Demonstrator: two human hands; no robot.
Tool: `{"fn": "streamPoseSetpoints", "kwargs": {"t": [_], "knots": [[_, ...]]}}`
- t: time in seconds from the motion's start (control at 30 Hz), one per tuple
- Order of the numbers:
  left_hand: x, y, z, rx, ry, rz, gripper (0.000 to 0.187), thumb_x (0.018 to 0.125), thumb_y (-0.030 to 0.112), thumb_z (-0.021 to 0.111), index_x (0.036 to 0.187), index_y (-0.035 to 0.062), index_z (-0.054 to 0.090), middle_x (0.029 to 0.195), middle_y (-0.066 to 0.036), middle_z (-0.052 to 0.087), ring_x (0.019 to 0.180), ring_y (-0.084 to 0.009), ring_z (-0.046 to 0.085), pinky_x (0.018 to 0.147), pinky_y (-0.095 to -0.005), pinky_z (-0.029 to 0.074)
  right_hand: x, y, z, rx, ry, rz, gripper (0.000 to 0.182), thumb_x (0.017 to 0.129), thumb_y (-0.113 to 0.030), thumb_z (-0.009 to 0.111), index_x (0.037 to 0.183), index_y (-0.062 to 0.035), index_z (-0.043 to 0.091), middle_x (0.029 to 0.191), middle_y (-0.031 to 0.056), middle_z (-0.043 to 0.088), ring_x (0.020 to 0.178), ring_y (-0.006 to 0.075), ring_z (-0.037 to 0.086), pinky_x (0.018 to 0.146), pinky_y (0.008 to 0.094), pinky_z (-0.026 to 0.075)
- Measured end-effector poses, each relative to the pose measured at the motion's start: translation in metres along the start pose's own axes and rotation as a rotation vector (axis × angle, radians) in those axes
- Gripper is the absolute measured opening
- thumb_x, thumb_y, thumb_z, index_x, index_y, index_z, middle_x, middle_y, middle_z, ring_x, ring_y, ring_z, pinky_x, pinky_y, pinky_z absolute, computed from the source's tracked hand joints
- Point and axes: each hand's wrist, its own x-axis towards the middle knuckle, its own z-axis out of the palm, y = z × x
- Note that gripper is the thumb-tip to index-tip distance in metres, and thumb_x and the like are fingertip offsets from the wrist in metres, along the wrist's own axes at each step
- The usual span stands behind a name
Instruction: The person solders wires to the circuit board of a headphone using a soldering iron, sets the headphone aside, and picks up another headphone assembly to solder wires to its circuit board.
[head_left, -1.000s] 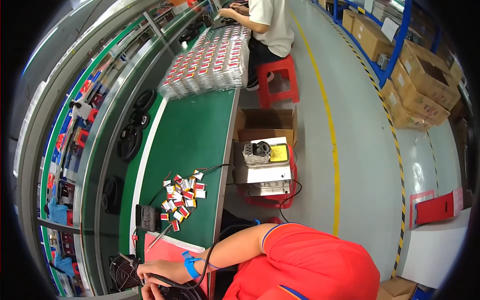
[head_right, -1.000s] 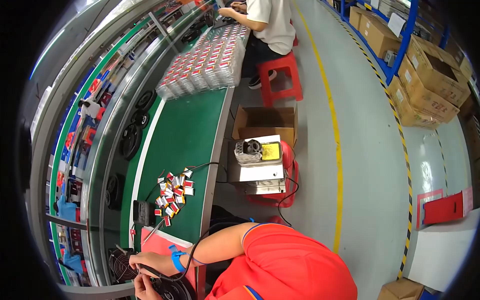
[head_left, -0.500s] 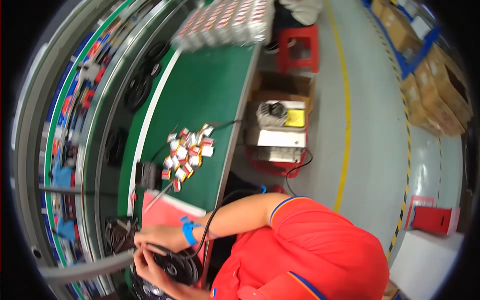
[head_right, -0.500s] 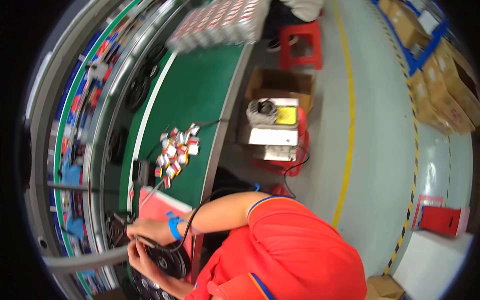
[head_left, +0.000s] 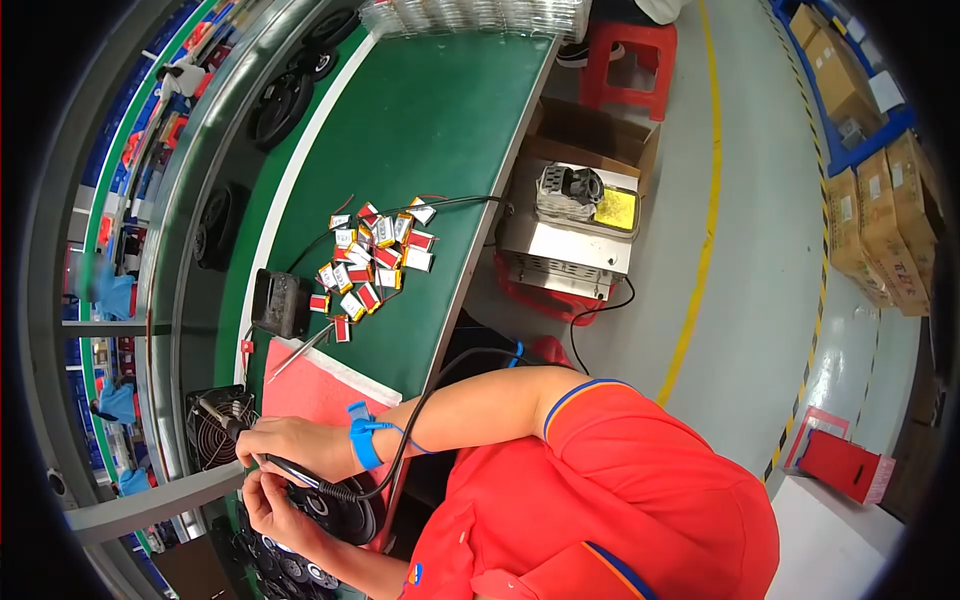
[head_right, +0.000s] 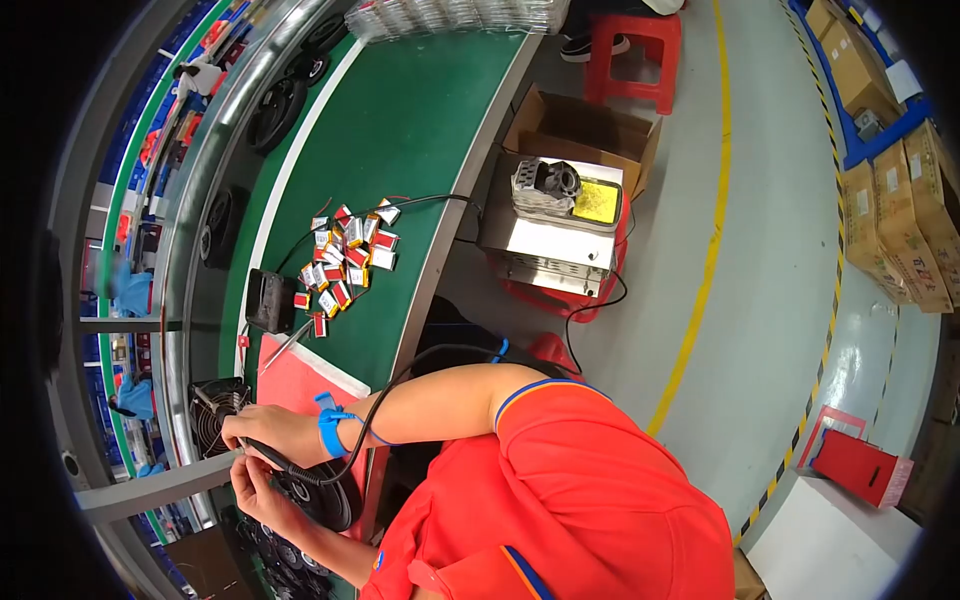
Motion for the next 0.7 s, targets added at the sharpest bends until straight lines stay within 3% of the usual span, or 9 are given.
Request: {"fn": "streamPoseSetpoints", "kwargs": {"t": [0.13, 0.2, 0.3, 0.33, 0.37, 0.43, 0.53, 0.6, 0.7], "knots": [[-0.001, -0.003, -0.001, 0.017, -0.02, -0.016, 0.014, 0.094, 0.011, 0.053, 0.093, -0.0018, 0.059, 0.073, 0.003, 0.05, 0.064, -0.0042, 0.041, 0.057, -0.0169, 0.032, 0.0, 0.002, -0.002, 0.044, -0.03, 0.036, 0.024, 0.073, -0.01, 0.062, 0.093, -0.0052, 0.05, 0.079, 0.0145, 0.053, 0.078, 0.0343, 0.054, 0.066, 0.0414, 0.043], [-0.004, 0.002, 0.002, -0.062, -0.01, -0.082, 0.015, 0.094, 0.011, 0.053, 0.094, -0.0018, 0.06, 0.073, 0.003, 0.05, 0.063, -0.0039, 0.042, 0.055, -0.017, 0.032, 0.001, 0.006, 0.001, -0.011, 0.034, -0.038, 0.017, 0.081, -0.01, 0.059, 0.095, -0.0053, 0.049, 0.074, 0.0077, 0.051, 0.068, 0.0223, 0.052, 0.059, 0.0331, 0.042], [-0.006, 0.008, 0.006, -0.125, 0.002, -0.23, 0.014, 0.089, 0.01, 0.058, 0.095, -0.0005, 0.065, 0.075, 0.003, 0.058, 0.061, -0.003, 0.045, 0.053, -0.0166, 0.032, -0.007, 0.003, -0.005, 0.207, -0.14, 0.236, 0.012, 0.09, -0.011, 0.053, 0.101, -0.0063, 0.051, 0.075, 0.0006, 0.049, 0.059, 0.0076, 0.044, 0.05, 0.0248, 0.039], [-0.005, 0.016, 0.009, -0.042, 0.038, -0.293, 0.014, 0.088, 0.011, 0.059, 0.093, 0.0002, 0.066, 0.075, 0.002, 0.059, 0.061, -0.0034, 0.047, 0.054, -0.0168, 0.035, -0.006, -0.002, -0.007, 0.606, -0.165, 0.6, 0.013, 0.09, -0.008, 0.053, 0.102, -0.0054, 0.053, 0.077, 0.0027, 0.052, 0.064, 0.0108, 0.05, 0.056, 0.0254, 0.043], [-0.002, 0.02, 0.008, -0.035, 0.005, -0.31, 0.013, 0.087, 0.011, 0.06, 0.092, 0.0004, 0.066, 0.075, 0.002, 0.06, 0.062, -0.0039, 0.049, 0.056, -0.0174, 0.038, -0.006, 0.004, -0.004, 0.031, -0.11, 0.145, 0.017, 0.087, -0.003, 0.056, 0.103, -0.0045, 0.054, 0.081, 0.0048, 0.055, 0.072, 0.0144, 0.055, 0.063, 0.0265, 0.047], [-0.004, 0.014, 0.001, -0.058, -0.07, -0.317, 0.014, 0.088, 0.014, 0.061, 0.092, 0.001, 0.066, 0.075, 0.001, 0.061, 0.066, -0.0047, 0.054, 0.058, -0.0187, 0.042, -0.005, 0.01, -0.002, -0.157, -0.147, 0.02, 0.021, 0.082, 0.004, 0.06, 0.102, -0.0022, 0.055, 0.086, 0.0073, 0.058, 0.078, 0.016, 0.059, 0.068, 0.0267, 0.048], [-0.003, 0.008, -0.002, -0.131, -0.085, -0.356, 0.014, 0.087, 0.012, 0.062, 0.092, -0.0004, 0.064, 0.076, 0.0, 0.063, 0.069, -0.0052, 0.056, 0.06, -0.0201, 0.045, -0.007, 0.013, -0.003, -0.275, -0.254, 0.097, 0.021, 0.081, 0.005, 0.062, 0.1, -0.0025, 0.055, 0.08, 0.0061, 0.059, 0.071, 0.0128, 0.06, 0.063, 0.025, 0.048], [0.001, -0.003, -0.006, -0.154, -0.09, -0.299, 0.015, 0.086, 0.012, 0.062, 0.092, -0.0011, 0.064, 0.077, -0.001, 0.064, 0.07, -0.0059, 0.057, 0.063, -0.0212, 0.047, -0.005, 0.012, -0.002, -0.285, -0.254, 0.136, 0.025, 0.075, 0.008, 0.062, 0.096, -0.0027, 0.057, 0.083, 0.012, 0.059, 0.074, 0.0256, 0.061, 0.065, 0.0331, 0.049], [0.006, -0.016, -0.013, -0.146, -0.09, -0.269, 0.015, 0.085, 0.012, 0.063, 0.091, -0.0015, 0.065, 0.077, -0.002, 0.065, 0.07, -0.0067, 0.058, 0.063, -0.0221, 0.047, -0.003, 0.01, -0.002, -0.371, -0.253, 0.047, 0.024, 0.075, 0.008, 0.064, 0.095, -0.003, 0.057, 0.081, 0.0104, 0.06, 0.072, 0.022, 0.062, 0.063, 0.0304, 0.049]]}}
